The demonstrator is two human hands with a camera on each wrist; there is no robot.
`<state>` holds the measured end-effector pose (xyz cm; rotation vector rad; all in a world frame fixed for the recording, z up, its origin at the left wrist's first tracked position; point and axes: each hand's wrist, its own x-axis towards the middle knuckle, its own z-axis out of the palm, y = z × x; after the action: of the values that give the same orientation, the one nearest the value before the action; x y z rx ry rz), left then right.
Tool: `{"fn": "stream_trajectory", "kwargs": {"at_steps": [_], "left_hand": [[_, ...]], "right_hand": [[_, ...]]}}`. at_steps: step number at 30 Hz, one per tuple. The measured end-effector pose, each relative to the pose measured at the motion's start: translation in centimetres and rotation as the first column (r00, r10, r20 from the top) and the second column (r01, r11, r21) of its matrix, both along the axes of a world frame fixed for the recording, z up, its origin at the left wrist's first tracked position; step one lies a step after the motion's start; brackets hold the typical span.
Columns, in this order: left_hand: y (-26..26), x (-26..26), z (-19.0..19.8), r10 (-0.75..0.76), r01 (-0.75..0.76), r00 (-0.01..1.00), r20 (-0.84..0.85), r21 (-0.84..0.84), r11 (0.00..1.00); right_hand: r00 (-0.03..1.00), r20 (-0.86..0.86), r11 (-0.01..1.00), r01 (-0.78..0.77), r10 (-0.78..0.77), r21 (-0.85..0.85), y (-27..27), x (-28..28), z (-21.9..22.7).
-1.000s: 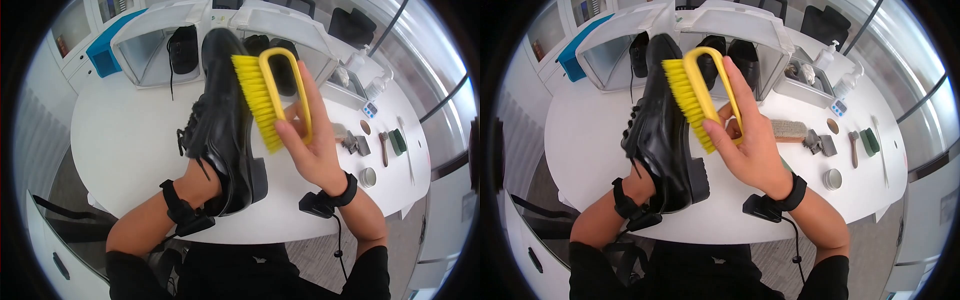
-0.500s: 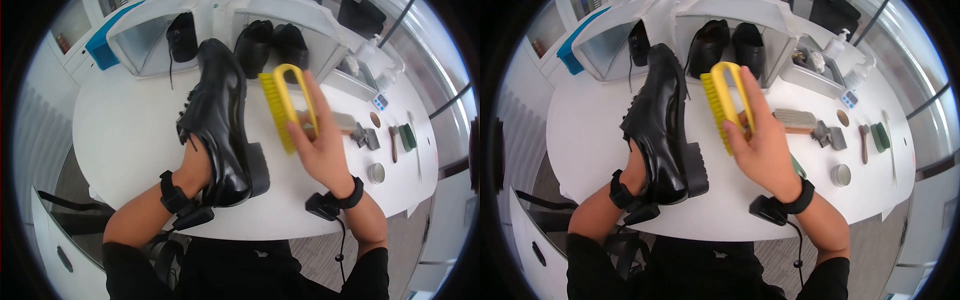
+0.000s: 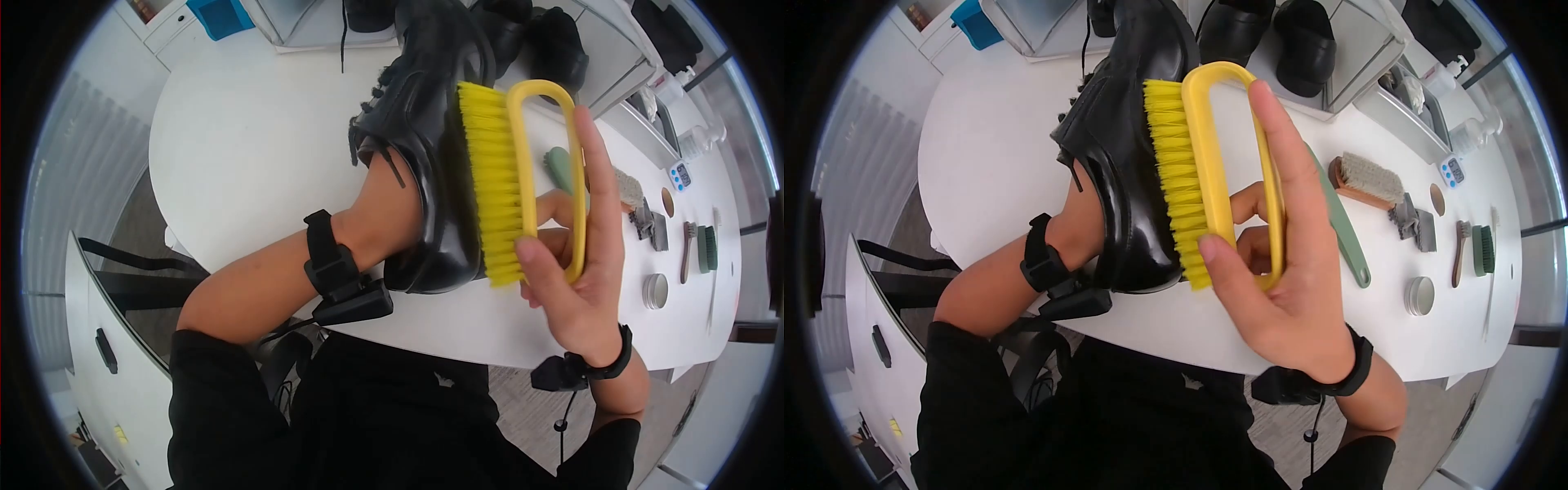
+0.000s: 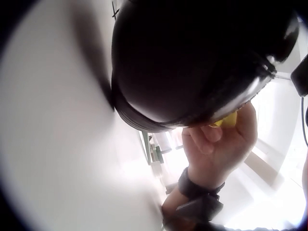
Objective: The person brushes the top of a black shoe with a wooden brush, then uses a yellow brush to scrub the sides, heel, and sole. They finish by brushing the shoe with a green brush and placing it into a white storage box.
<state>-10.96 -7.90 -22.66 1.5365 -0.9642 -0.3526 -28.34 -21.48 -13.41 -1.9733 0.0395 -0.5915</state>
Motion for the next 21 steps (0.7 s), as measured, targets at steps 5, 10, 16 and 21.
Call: {"fn": "stream_trajectory", "kwargs": {"at_steps": [5, 10, 16, 21], "left_hand": [[0.1, -0.2, 0.7, 0.034, -0.036, 0.985, 0.167, 0.015, 0.999], [0.2, -0.3, 1.2, 0.064, -0.078, 0.941, 0.333, 0.028, 0.997], [0.5, -0.5, 1.8, 0.094, -0.125, 0.867, 0.489, 0.031, 0.992], [0.7, -0.3, 2.3, 0.123, -0.182, 0.789, 0.602, 0.038, 0.983]], "right_hand": [[0.994, 0.003, 0.979, 0.109, -0.110, -0.170, -1.0, 0.9, -0.7], [0.960, -0.020, 0.947, 0.272, -0.279, -0.173, -2.0, 1.1, -0.2], [0.980, 0.094, 0.950, 0.196, -0.177, -0.245, -1.7, 1.6, -1.3], [0.948, -0.095, 0.930, 0.273, -0.303, -0.247, -3.0, 0.6, 0.1]]}}
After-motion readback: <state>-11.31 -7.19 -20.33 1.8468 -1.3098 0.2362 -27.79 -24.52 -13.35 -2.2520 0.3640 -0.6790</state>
